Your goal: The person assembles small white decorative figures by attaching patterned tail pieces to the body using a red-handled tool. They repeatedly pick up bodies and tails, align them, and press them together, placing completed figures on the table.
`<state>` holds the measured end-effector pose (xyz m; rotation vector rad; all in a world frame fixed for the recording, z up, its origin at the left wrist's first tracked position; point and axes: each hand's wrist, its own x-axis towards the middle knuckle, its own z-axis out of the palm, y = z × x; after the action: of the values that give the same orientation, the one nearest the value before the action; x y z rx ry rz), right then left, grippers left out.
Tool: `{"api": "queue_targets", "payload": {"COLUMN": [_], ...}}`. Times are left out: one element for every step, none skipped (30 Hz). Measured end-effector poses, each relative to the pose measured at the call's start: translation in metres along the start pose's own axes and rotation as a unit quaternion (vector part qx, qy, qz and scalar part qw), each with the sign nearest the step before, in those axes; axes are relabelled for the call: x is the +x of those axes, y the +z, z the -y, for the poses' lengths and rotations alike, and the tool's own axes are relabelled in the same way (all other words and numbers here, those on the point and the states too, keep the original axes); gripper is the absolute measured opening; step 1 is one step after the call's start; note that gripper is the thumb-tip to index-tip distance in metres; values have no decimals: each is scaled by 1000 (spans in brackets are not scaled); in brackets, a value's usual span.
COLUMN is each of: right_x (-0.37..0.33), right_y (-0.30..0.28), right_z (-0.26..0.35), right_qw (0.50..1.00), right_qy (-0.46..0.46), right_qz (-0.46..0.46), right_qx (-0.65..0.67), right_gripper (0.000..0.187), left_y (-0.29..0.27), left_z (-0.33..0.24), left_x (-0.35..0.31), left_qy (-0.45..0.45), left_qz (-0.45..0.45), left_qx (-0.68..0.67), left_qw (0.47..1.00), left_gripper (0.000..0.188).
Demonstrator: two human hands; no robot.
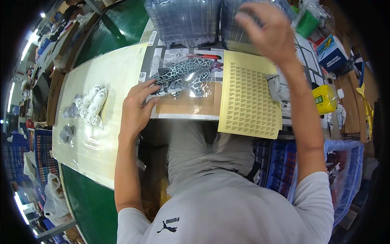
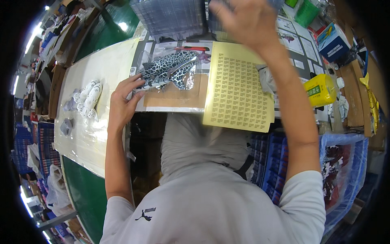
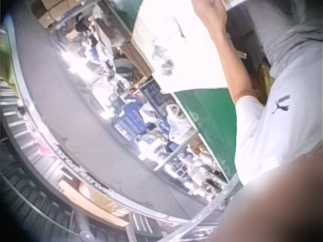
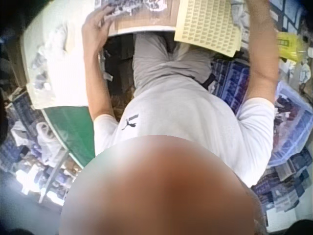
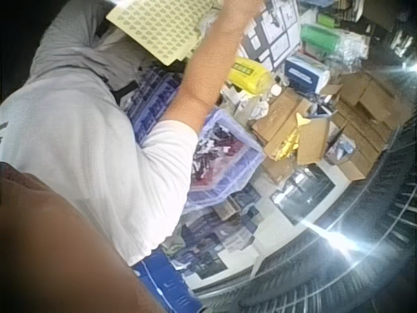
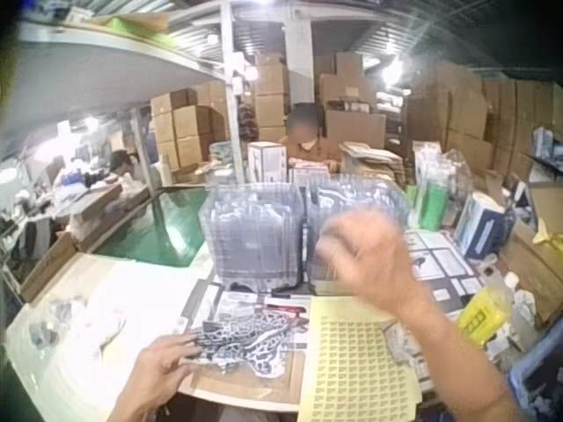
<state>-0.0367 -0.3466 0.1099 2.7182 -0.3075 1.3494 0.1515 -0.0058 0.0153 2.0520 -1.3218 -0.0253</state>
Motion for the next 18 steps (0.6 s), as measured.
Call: {"api": "queue_targets", "payload": {"right_x": [12,20,27,41,47,52,59,68,71,78,82,86,91,94,96,99,98,97], "right_y": [-12,-17,-21,-19,-20,-21,-23,-23,-24,-24,-23,-22,-23,-21,-20,-20,-20,-21], "right_z": [-19,-32,-46,-59,-69,-77,-85,-91,-94,-97,-99,-100,-100,-100,-99,-99,-100,-101], "right_qw": [997,996,994,998,997,991,976,954,937,934,930,926,914,912,910,909,914,928], "right_qy": [-30,-45,-60,-54,-51,-1,46,92,133,145,160,176,199,201,203,205,206,175], "right_qz": [-63,-75,-86,-15,57,131,204,275,302,300,298,295,320,326,333,340,319,314], "right_qx": [-16,-13,-10,0,13,34,55,76,113,128,142,155,151,145,138,130,146,94], "right_gripper": [30,32,36,34,33,32,31,30,29,29,29,29,28,28,27,27,28,27], "left_y": [-4,-9,-16,-23,-30,-35,-37,-37,-35,-30,-23,-14,-6,3,13,24,33,41], "left_z": [-4,-9,-15,-23,-29,-37,-45,-54,-61,-69,-79,-90,-101,-112,-123,-133,-142,-148], "left_x": [3,8,14,21,35,50,66,83,103,125,145,163,177,191,204,217,231,243], "left_qy": [-10,3,3,-8,12,41,71,104,148,203,246,278,314,338,363,387,409,428], "left_qz": [17,5,2,-4,-11,-18,-11,-8,-1,4,6,14,12,15,18,22,25,28], "left_qx": [22,19,21,22,17,19,5,-10,0,12,35,72,60,57,53,39,25,11], "left_qw": [1000,1000,1000,1000,1000,999,997,994,989,979,969,958,948,939,930,921,912,903], "left_gripper": [39,40,42,43,44,41,40,39,37,35,39,42,37,33,29,29,30,30]}}
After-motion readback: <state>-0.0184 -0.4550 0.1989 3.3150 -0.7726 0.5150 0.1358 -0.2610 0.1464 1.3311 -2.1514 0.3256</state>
